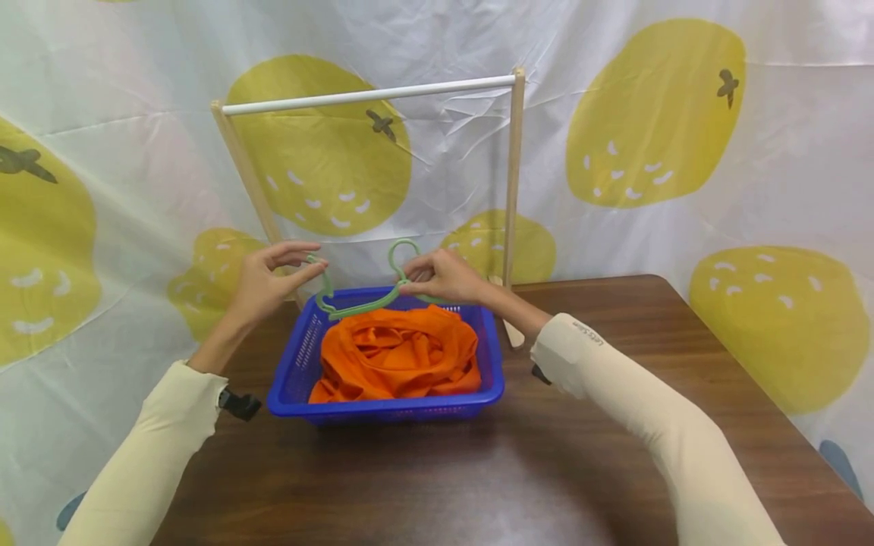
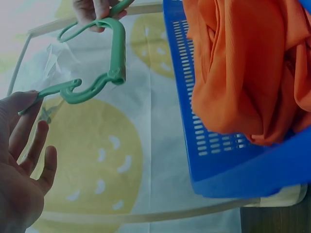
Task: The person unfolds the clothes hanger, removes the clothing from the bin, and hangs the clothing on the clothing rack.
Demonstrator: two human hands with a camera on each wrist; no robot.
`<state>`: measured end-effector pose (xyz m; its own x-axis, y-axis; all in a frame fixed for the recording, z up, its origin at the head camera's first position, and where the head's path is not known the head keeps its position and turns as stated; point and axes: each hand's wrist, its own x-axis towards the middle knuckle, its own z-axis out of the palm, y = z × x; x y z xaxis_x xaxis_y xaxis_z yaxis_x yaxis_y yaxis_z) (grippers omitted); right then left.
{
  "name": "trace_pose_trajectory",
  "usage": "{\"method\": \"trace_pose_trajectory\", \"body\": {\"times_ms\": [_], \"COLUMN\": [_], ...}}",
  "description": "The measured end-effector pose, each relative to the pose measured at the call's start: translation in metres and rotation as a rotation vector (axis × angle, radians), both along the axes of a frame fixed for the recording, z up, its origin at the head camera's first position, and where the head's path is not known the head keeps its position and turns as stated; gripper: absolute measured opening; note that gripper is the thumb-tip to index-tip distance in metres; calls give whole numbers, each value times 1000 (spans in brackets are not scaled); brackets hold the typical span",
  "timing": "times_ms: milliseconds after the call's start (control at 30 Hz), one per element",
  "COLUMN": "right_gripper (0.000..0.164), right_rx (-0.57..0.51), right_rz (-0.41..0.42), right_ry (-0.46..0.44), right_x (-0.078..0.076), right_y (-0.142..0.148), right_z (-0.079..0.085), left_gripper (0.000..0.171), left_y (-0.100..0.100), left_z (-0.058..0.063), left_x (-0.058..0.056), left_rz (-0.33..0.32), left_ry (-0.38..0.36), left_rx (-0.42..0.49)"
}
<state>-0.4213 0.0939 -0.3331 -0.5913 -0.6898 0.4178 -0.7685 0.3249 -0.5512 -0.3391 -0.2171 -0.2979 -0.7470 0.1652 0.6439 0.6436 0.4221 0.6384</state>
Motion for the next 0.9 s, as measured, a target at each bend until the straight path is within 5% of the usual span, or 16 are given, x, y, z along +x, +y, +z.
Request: {"method": "trace_pose_trajectory", "body": {"times_ms": [200,900], "right_gripper": [18,29], "right_rx": [-5,1], "right_rz": [-15,-120], "right_ry": [16,37], "right_x": [2,-1], "right_y": [2,1], "right_z": [3,9], "left_gripper": [25,20], "left_y": [-4,-37], "left_z": [9,-9], "left_x": [16,21], "left_rz": [20,62], "left_ry": [35,61], "left_rx": [14,62]}}
